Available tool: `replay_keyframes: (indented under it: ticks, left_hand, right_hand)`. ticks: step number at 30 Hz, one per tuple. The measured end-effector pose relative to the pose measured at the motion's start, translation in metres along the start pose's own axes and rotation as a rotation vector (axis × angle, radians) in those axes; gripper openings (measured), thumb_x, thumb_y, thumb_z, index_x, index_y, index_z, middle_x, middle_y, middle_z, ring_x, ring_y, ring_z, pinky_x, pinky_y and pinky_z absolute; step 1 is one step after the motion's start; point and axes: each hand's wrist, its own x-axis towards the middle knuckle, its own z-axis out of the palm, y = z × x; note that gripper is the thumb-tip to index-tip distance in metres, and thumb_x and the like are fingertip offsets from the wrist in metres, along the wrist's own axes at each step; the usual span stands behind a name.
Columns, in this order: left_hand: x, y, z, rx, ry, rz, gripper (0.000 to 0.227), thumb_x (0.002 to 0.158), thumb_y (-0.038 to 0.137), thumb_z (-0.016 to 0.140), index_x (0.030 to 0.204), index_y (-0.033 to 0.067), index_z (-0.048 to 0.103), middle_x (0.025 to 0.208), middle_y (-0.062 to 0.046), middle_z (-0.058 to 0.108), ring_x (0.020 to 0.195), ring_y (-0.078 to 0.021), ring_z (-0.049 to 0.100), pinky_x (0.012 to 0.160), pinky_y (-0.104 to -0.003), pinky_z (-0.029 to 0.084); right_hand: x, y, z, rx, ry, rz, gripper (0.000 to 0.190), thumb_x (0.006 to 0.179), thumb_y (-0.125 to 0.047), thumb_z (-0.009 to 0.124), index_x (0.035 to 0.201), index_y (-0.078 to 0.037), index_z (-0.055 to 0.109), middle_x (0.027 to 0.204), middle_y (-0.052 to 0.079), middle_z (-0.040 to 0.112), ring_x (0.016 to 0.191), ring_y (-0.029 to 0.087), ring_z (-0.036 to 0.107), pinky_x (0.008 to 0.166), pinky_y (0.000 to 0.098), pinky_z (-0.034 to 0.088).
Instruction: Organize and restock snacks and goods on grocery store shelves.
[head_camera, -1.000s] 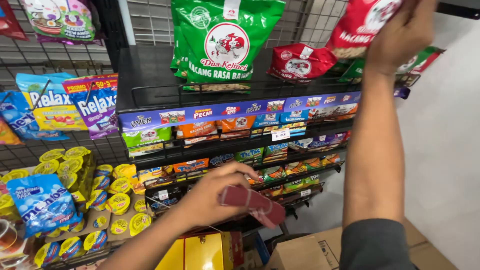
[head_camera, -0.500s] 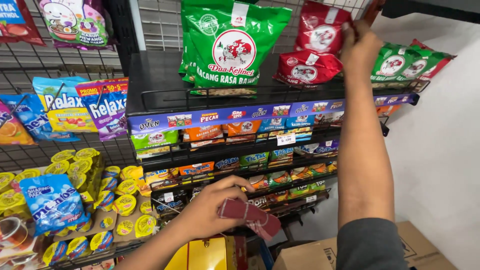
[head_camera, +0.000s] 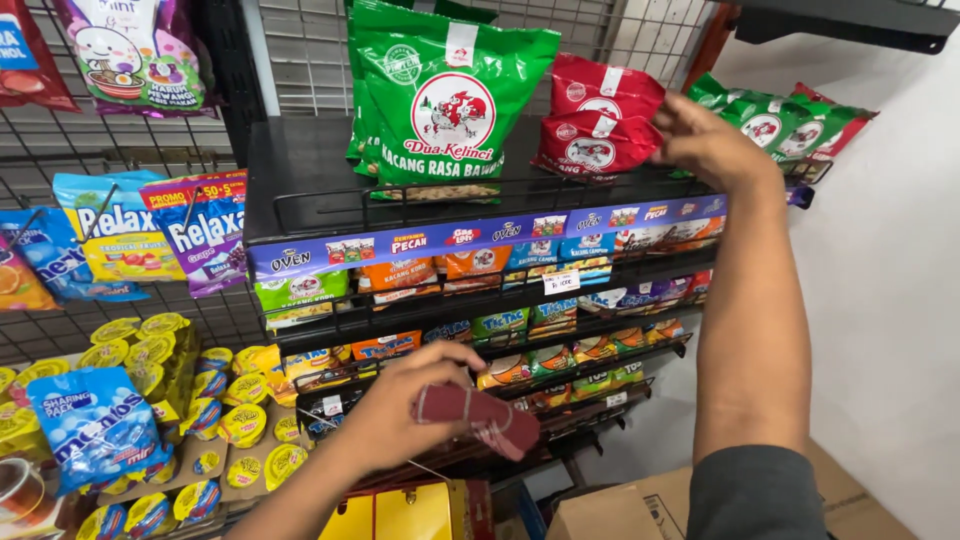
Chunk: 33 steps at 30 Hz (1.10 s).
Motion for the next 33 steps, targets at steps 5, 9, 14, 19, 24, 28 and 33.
replay_keyframes:
  ticks: [5, 9, 14, 19, 24, 28, 33]
  left_hand:
    - [0.01, 0.007, -0.01, 0.025, 0.061, 0.039, 0.029, 0.072, 0.011, 0.086, 0.093, 0.0066, 0.067, 0.123, -0.007, 0.069, 0.105, -0.0229, 0.073, 0.087, -0.034, 0.057]
    - [0.011, 0.007, -0.005, 0.028, 0.046, 0.045, 0.028, 0.071, 0.009, 0.085, 0.093, 0.0062, 0.067, 0.124, -0.007, 0.068, 0.103, -0.0234, 0.073, 0.086, -0.034, 0.056]
    - [0.01, 0.009, 0.002, -0.021, 0.055, 0.05, 0.03, 0.072, 0.008, 0.086, 0.095, 0.0058, 0.066, 0.124, -0.007, 0.068, 0.107, -0.0236, 0.072, 0.088, -0.034, 0.056]
    - [0.009, 0.01, 0.002, -0.014, 0.052, 0.045, 0.03, 0.072, 0.007, 0.085, 0.095, 0.0059, 0.066, 0.124, -0.008, 0.067, 0.11, -0.0236, 0.071, 0.089, -0.035, 0.056]
    - [0.009, 0.011, 0.002, -0.02, 0.043, -0.009, 0.03, 0.071, 0.008, 0.085, 0.094, 0.0063, 0.066, 0.123, -0.007, 0.068, 0.105, -0.023, 0.073, 0.087, -0.034, 0.057]
    - [0.008, 0.007, 0.003, 0.001, 0.051, 0.073, 0.03, 0.072, 0.007, 0.084, 0.096, 0.0058, 0.066, 0.125, -0.008, 0.068, 0.11, -0.0248, 0.071, 0.091, -0.035, 0.056]
    - [0.004, 0.004, 0.003, -0.027, 0.047, 0.032, 0.03, 0.072, 0.007, 0.085, 0.095, 0.0058, 0.066, 0.124, -0.008, 0.067, 0.109, -0.0248, 0.072, 0.09, -0.035, 0.056]
  right_hand:
    - [-0.033, -0.056, 0.047, -0.408, -0.192, -0.05, 0.111, 0.07, -0.013, 0.085, 0.162, -0.005, 0.023, 0.16, 0.015, 0.043, 0.136, 0.022, 0.051, 0.112, 0.0369, 0.039]
    - [-0.027, -0.045, 0.066, -0.548, -0.085, -0.172, 0.084, 0.084, -0.036, 0.081, 0.151, -0.002, 0.043, 0.138, 0.015, 0.06, 0.123, 0.019, 0.057, 0.106, 0.0356, 0.045]
    - [-0.026, -0.053, 0.089, -0.445, 0.079, -0.282, 0.055, 0.105, -0.049, 0.062, 0.133, -0.002, 0.061, 0.116, 0.005, 0.069, 0.108, 0.013, 0.06, 0.099, 0.0331, 0.05]
    - [-0.016, -0.05, 0.087, -0.408, 0.227, -0.309, 0.052, 0.11, -0.05, 0.054, 0.128, -0.003, 0.067, 0.11, 0.002, 0.073, 0.104, 0.012, 0.065, 0.097, 0.0325, 0.051]
    - [-0.004, -0.058, 0.094, 0.041, 0.127, -0.268, 0.054, 0.103, -0.05, 0.063, 0.129, -0.002, 0.062, 0.114, 0.004, 0.073, 0.103, 0.011, 0.068, 0.094, 0.0316, 0.056]
    - [-0.007, -0.06, 0.091, 0.032, 0.19, -0.076, 0.053, 0.102, -0.049, 0.065, 0.128, -0.004, 0.061, 0.107, 0.008, 0.072, 0.081, 0.015, 0.057, 0.074, 0.0339, 0.044]
    - [-0.008, -0.052, 0.088, -0.079, -0.004, 0.008, 0.056, 0.091, -0.041, 0.077, 0.131, -0.006, 0.059, 0.114, 0.006, 0.072, 0.085, 0.016, 0.056, 0.082, 0.0334, 0.051]
